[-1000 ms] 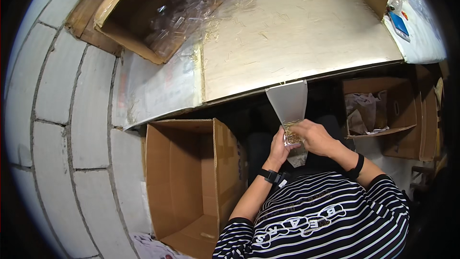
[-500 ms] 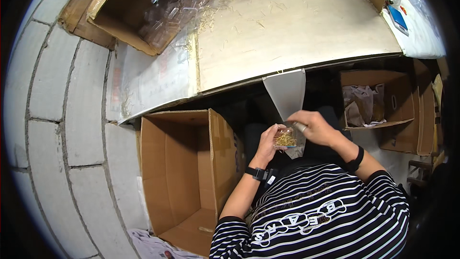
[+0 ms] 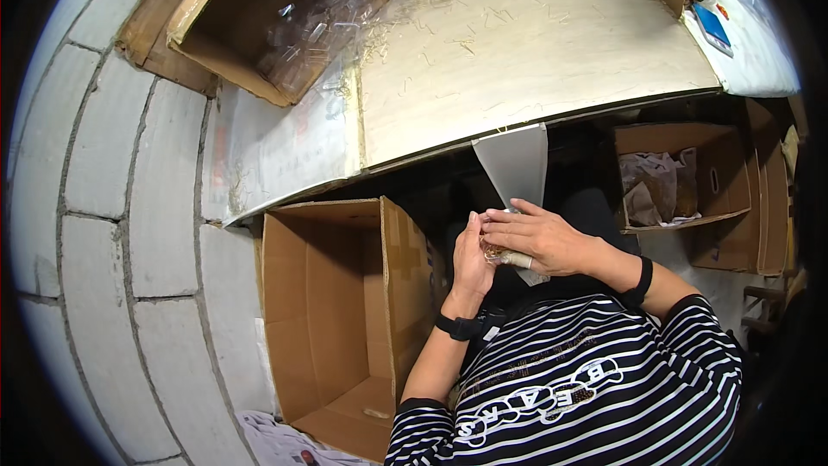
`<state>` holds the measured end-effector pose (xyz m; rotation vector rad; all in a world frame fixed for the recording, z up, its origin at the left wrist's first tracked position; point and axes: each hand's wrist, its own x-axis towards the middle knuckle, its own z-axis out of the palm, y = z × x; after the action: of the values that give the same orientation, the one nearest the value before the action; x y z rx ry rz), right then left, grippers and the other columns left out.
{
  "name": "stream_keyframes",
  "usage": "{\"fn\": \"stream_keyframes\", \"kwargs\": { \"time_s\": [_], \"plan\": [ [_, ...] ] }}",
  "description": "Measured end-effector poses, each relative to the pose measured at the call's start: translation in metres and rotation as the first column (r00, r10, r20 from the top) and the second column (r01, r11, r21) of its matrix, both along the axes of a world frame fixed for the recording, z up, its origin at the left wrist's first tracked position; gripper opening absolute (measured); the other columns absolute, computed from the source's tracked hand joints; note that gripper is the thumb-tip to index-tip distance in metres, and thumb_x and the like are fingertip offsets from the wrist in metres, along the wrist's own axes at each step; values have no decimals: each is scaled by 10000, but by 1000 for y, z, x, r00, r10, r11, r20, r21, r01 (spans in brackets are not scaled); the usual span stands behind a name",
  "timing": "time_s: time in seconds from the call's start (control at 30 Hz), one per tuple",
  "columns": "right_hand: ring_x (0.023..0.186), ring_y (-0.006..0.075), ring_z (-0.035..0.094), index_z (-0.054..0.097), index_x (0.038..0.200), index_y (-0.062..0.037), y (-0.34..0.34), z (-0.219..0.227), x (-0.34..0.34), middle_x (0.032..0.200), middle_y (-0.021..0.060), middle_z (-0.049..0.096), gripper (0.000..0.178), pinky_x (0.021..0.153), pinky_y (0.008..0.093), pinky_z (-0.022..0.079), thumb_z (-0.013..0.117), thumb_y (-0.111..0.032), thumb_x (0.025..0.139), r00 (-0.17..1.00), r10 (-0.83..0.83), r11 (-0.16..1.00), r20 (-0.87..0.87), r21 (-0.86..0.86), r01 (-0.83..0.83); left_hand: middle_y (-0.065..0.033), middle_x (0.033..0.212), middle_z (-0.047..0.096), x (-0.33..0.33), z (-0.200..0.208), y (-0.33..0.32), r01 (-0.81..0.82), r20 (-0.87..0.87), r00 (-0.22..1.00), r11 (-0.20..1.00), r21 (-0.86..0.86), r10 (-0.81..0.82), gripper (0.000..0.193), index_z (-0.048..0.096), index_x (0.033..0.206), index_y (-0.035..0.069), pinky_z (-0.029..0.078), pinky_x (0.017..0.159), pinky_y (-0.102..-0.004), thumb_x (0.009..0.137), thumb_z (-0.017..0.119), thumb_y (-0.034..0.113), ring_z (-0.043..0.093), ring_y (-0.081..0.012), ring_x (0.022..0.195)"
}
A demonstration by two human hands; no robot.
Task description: The person repeatedly scoops small yellow items from a table into clear plastic bags and places them into a cardboard box. The person also handles a larger bag of the same items, pouring them onto the table to replenish the supply.
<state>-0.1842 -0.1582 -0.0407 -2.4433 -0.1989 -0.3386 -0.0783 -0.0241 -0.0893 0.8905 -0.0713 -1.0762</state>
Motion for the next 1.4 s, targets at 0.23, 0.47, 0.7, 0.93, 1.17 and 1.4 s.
{"fn": "stream_keyframes", "kwargs": {
  "time_s": [0.23, 0.47, 0.7, 0.93, 1.17, 1.4],
  "plan": [
    [1140, 315, 548, 571, 1151, -37, -12, 2, -1, 1155, 142, 599, 412, 961, 415, 446, 685, -91, 759, 960, -191, 967, 206, 209, 147, -90, 980, 620, -1, 6, 2, -8, 145, 989, 995, 103, -7, 307, 528, 1106, 28, 593, 564, -307, 986, 405, 283, 656, -164, 809],
    [1331, 293, 332, 479, 1263, -36, 2, 10, 8, 1330, 153, 467, 589, 1087, 499, 252, 696, -262, 764, 989, -147, 988, 6, 39, 146, -93, 1127, 560, -5, 16, -3, -83, 75, 993, 996, -43, 86, 332, 452, 1231, 31, 532, 861, -350, 1003, 357, 254, 589, -193, 1022],
    [1319, 290, 354, 516, 1237, -48, 8, 9, 27, 1319, 139, 489, 454, 1087, 492, 259, 639, -132, 808, 974, -222, 972, -34, 77, 224, -86, 1177, 532, 6, 17, 1, -10, 44, 999, 982, -188, 19, 352, 400, 1289, 34, 499, 885, -357, 993, 370, 222, 563, -181, 1050],
    [1275, 296, 422, 556, 1195, -47, -3, 5, 34, 1288, 133, 522, 398, 1064, 479, 306, 615, -55, 801, 972, -229, 956, 51, 203, 214, -96, 1174, 535, 16, 20, 1, 37, 84, 996, 989, -146, -24, 354, 399, 1283, 30, 535, 838, -349, 955, 439, 156, 570, -193, 1058],
    [1310, 276, 382, 479, 1276, -47, -13, 14, 35, 1358, 120, 461, 516, 1087, 473, 264, 634, -88, 786, 989, -125, 992, 84, -6, 126, -96, 1131, 561, 33, 33, -4, -71, -26, 997, 973, -218, 67, 313, 435, 1241, 13, 573, 760, -344, 969, 422, 167, 604, -172, 995],
    [1308, 250, 380, 490, 1273, -46, -14, 13, 44, 1336, 100, 481, 493, 1088, 469, 254, 623, -214, 830, 997, -59, 962, 39, -263, 67, -82, 1034, 603, 42, 19, -6, -129, 98, 986, 989, -69, 136, 258, 501, 1157, 21, 582, 657, -282, 984, 405, 186, 635, -146, 888]
  ]
}}
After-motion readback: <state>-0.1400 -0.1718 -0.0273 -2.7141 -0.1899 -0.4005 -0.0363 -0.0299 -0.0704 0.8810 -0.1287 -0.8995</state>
